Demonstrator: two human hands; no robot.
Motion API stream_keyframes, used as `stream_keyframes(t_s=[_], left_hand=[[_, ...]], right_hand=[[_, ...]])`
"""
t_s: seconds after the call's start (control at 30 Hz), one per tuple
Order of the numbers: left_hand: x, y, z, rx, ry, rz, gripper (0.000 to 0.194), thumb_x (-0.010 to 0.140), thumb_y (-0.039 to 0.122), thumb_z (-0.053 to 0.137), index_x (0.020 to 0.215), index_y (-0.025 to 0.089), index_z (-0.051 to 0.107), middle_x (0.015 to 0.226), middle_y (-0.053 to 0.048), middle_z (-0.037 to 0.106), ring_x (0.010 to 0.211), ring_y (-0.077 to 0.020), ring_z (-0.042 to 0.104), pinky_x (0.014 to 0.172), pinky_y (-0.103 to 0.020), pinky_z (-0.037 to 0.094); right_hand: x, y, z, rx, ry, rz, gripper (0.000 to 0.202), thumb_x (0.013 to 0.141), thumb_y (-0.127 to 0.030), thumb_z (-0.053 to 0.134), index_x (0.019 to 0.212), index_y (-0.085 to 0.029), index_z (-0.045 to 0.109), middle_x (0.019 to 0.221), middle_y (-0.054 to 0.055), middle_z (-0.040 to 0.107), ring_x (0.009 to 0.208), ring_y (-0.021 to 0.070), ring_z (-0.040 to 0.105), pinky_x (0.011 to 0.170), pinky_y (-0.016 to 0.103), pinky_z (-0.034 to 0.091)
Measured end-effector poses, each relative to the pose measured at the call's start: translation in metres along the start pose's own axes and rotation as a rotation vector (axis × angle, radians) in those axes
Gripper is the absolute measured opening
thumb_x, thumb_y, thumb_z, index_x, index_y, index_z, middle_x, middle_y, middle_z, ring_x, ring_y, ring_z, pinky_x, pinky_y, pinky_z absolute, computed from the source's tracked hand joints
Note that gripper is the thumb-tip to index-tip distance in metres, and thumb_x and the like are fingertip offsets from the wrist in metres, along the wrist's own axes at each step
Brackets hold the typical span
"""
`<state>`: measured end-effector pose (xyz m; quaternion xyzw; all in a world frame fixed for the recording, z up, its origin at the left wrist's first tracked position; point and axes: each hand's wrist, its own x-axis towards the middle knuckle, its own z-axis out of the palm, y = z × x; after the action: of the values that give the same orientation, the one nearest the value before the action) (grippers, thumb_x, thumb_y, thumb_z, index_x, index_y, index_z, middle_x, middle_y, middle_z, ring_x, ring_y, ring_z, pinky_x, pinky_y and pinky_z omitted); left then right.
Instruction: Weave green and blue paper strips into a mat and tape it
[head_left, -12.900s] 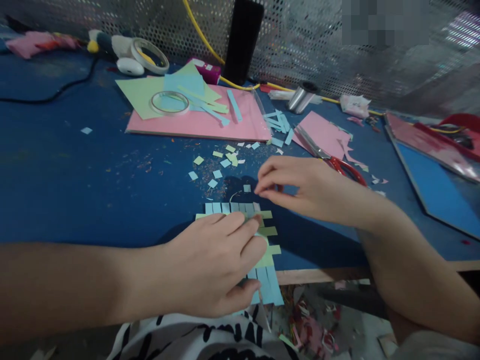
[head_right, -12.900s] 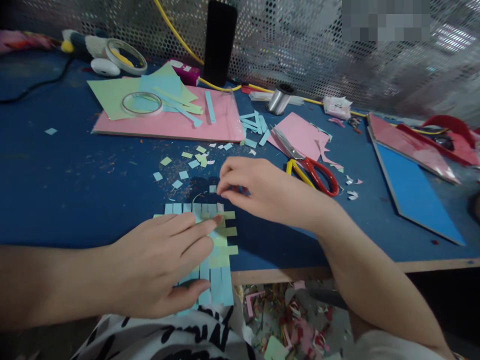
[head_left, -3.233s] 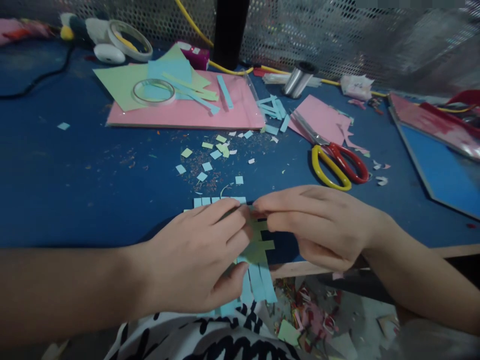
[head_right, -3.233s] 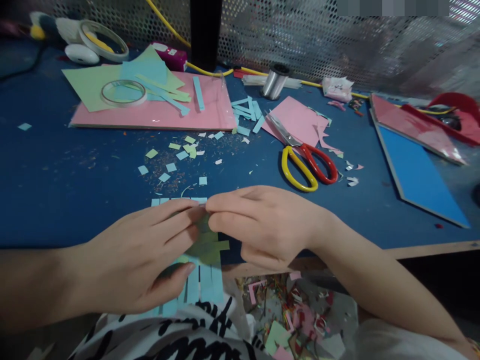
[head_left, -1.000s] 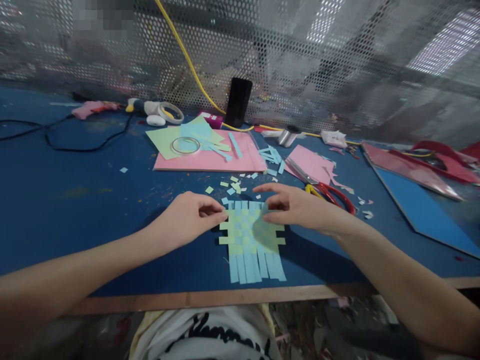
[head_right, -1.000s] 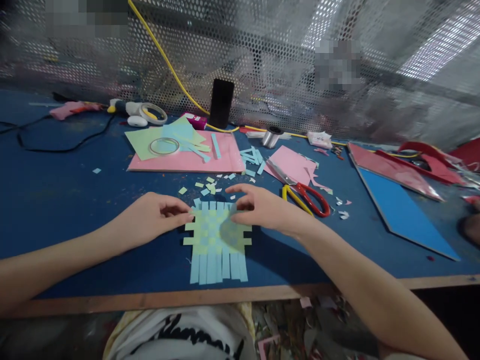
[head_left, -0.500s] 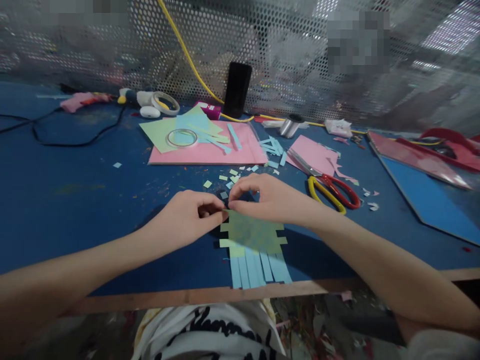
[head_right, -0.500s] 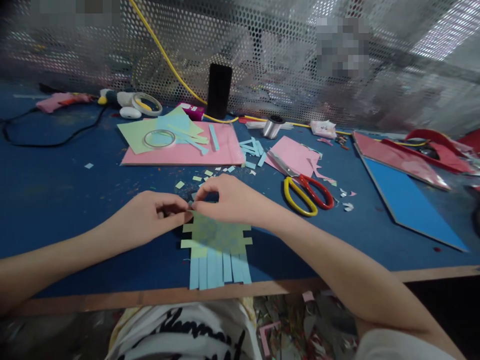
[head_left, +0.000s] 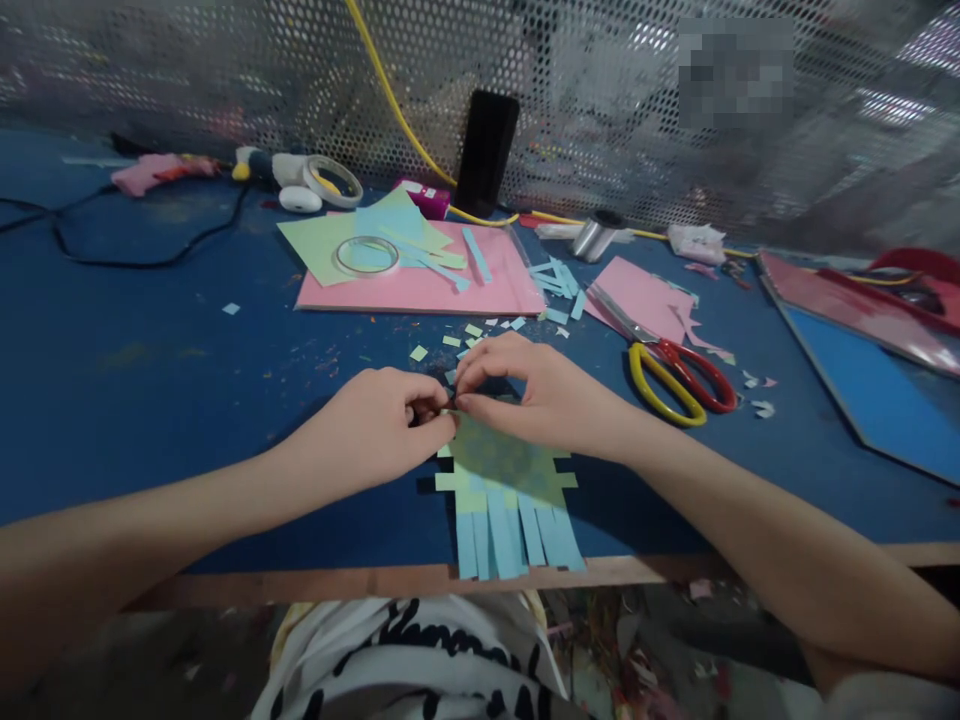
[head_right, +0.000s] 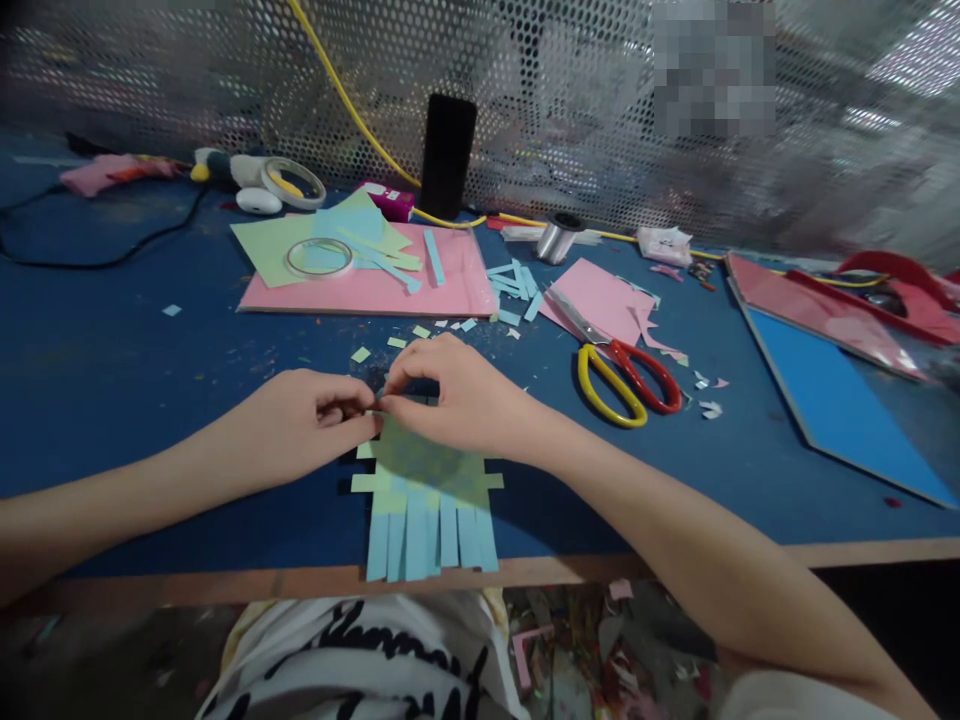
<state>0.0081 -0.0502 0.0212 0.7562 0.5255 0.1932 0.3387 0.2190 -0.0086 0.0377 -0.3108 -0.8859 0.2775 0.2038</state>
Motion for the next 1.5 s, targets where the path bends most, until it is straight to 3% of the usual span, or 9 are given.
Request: stream_keyframes(t_s=[0.17,0.3,0.43,0.57,0.73,0.93,1.1,1.5], left_hand=[[0.001,-0.003,0.001,-0.054,0.007,-0.020,0.027,0.086,0.037,0.059,0.065,0.021,0.066,0.050,0.005,0.051,0.047,-0.0109,0.039,0.049,-0.027,0.026],[0.001,-0.006,0.003,-0.136,0.053,0.002,0.021,0.086,0.033,0.062,0.076,0.020,0.075,0.060,0.004,0.061,0.056,-0.0117,0.050,0.053,-0.025,0.033],[-0.003,-0.008,0.004,-0.159,0.090,0.002,0.017,0.086,0.028,0.062,0.079,0.021,0.076,0.057,0.006,0.052,0.055,-0.0102,0.045,0.053,-0.024,0.032],[-0.004,-0.008,0.004,-0.088,0.099,0.038,0.016,0.087,0.024,0.062,0.077,0.021,0.074,0.054,0.008,0.044,0.052,-0.0085,0.040,0.051,-0.024,0.029],[-0.003,-0.008,0.005,-0.033,0.105,0.069,0.017,0.088,0.024,0.062,0.075,0.021,0.072,0.055,0.007,0.046,0.052,-0.0087,0.040,0.051,-0.025,0.028],[-0.004,-0.004,0.003,-0.073,0.109,0.058,0.017,0.087,0.021,0.062,0.072,0.020,0.070,0.054,0.007,0.042,0.051,-0.0081,0.038,0.051,-0.024,0.027],[-0.004,-0.003,0.002,-0.073,0.111,0.058,0.019,0.086,0.019,0.062,0.067,0.019,0.063,0.054,0.008,0.038,0.051,-0.0068,0.036,0.050,-0.023,0.027],[-0.001,-0.007,0.000,-0.107,0.063,0.030,0.021,0.090,0.028,0.059,0.077,0.021,0.074,0.051,0.008,0.043,0.050,-0.0082,0.039,0.047,-0.022,0.028]], right_hand=[[-0.001,-0.001,-0.001,-0.048,0.022,-0.071,0.010,0.095,-0.025,0.066,0.088,-0.020,0.073,0.105,0.008,0.074,0.109,0.0240,0.066,0.100,0.043,0.046],[-0.006,-0.008,-0.005,-0.071,0.147,-0.087,0.015,0.100,-0.026,0.060,0.106,-0.021,0.073,0.119,0.009,0.069,0.119,0.0244,0.062,0.105,0.043,0.045],[-0.014,-0.012,-0.003,-0.285,0.171,-0.114,0.017,0.095,-0.027,0.067,0.110,-0.023,0.073,0.113,0.009,0.067,0.117,0.0286,0.057,0.105,0.049,0.044],[-0.019,-0.007,0.008,-0.497,0.217,-0.160,0.028,0.092,-0.025,0.070,0.120,-0.022,0.070,0.119,0.013,0.064,0.118,0.0341,0.049,0.100,0.054,0.044],[-0.021,-0.007,0.014,-0.580,0.227,-0.157,0.014,0.093,-0.022,0.069,0.106,-0.025,0.071,0.119,0.010,0.063,0.124,0.0368,0.047,0.097,0.054,0.043],[-0.020,-0.006,0.016,-0.518,0.249,-0.139,0.003,0.092,-0.024,0.071,0.096,-0.024,0.072,0.112,0.009,0.066,0.120,0.0351,0.049,0.096,0.052,0.042],[-0.019,-0.002,0.018,-0.477,0.248,-0.144,0.003,0.092,-0.024,0.072,0.094,-0.023,0.075,0.113,0.009,0.068,0.117,0.0334,0.049,0.096,0.052,0.041],[-0.017,0.001,0.013,-0.514,0.288,-0.269,0.017,0.097,-0.022,0.069,0.087,-0.027,0.082,0.105,0.003,0.077,0.117,0.0328,0.054,0.097,0.054,0.044]])
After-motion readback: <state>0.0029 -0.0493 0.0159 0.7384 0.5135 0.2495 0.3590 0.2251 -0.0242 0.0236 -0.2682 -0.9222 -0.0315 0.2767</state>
